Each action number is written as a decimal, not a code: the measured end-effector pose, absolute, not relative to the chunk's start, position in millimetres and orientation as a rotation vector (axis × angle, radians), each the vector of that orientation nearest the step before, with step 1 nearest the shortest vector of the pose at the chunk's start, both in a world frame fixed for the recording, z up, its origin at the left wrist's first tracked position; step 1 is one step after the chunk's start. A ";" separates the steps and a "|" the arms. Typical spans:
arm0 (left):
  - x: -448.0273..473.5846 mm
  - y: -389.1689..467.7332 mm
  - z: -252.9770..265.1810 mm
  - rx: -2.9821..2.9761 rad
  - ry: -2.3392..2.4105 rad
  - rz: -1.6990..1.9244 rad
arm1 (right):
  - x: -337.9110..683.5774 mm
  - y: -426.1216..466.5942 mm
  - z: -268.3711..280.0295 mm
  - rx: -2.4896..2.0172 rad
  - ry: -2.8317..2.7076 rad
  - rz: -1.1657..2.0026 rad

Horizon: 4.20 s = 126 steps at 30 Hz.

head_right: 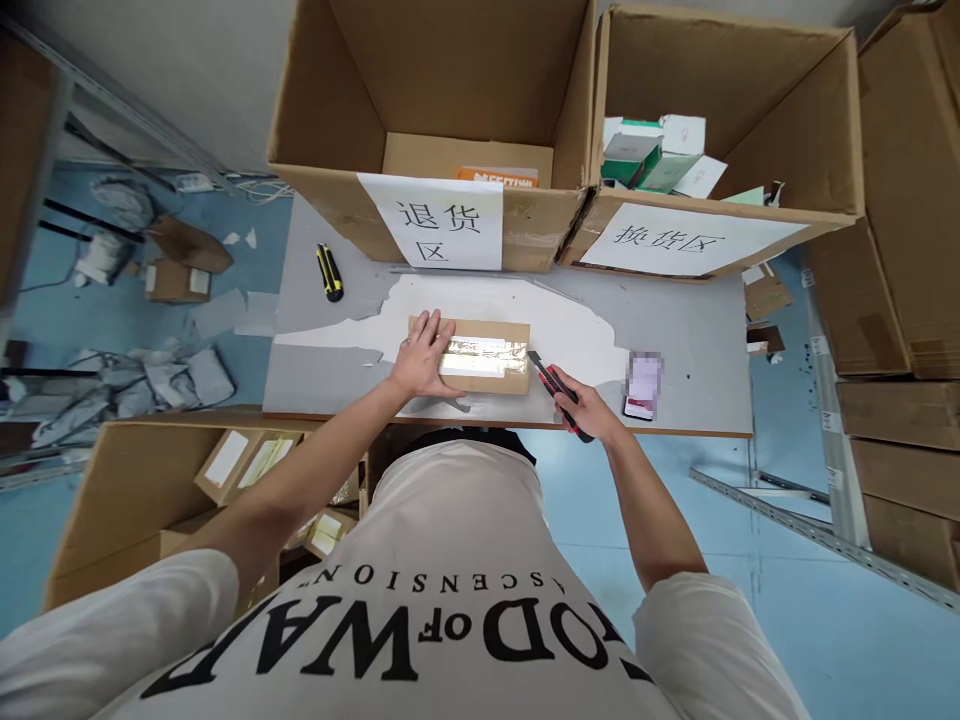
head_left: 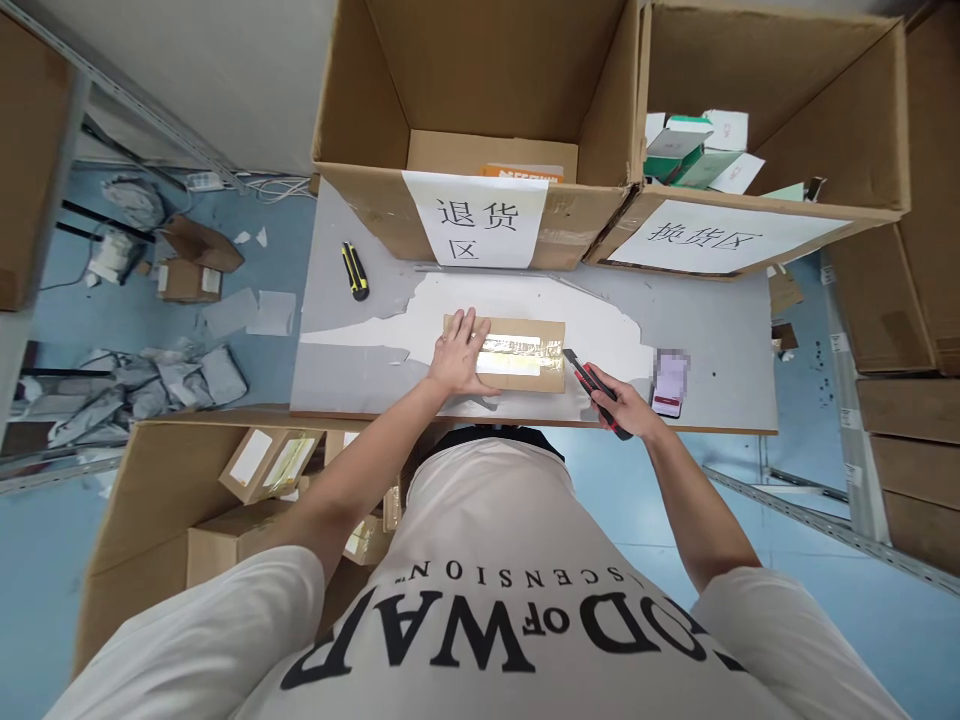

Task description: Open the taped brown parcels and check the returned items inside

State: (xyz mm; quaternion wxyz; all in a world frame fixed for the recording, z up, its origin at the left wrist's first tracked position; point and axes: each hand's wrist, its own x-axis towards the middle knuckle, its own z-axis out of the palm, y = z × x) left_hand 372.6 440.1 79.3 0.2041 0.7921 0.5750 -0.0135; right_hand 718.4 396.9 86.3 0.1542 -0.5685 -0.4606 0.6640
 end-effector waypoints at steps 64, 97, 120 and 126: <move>379.3 347.5 48.3 2.466 1.493 0.053 | 601.7 525.2 110.1 -1.682 -2.784 0.421; 297.2 448.6 59.0 2.270 1.255 0.463 | 592.7 383.9 97.4 -1.384 -2.945 0.036; 373.2 456.2 120.6 2.432 1.043 -0.291 | 552.8 466.5 114.3 -1.323 -3.469 0.433; 414.5 453.5 102.6 2.507 1.082 -0.526 | 550.0 458.1 108.9 -1.328 -3.462 0.277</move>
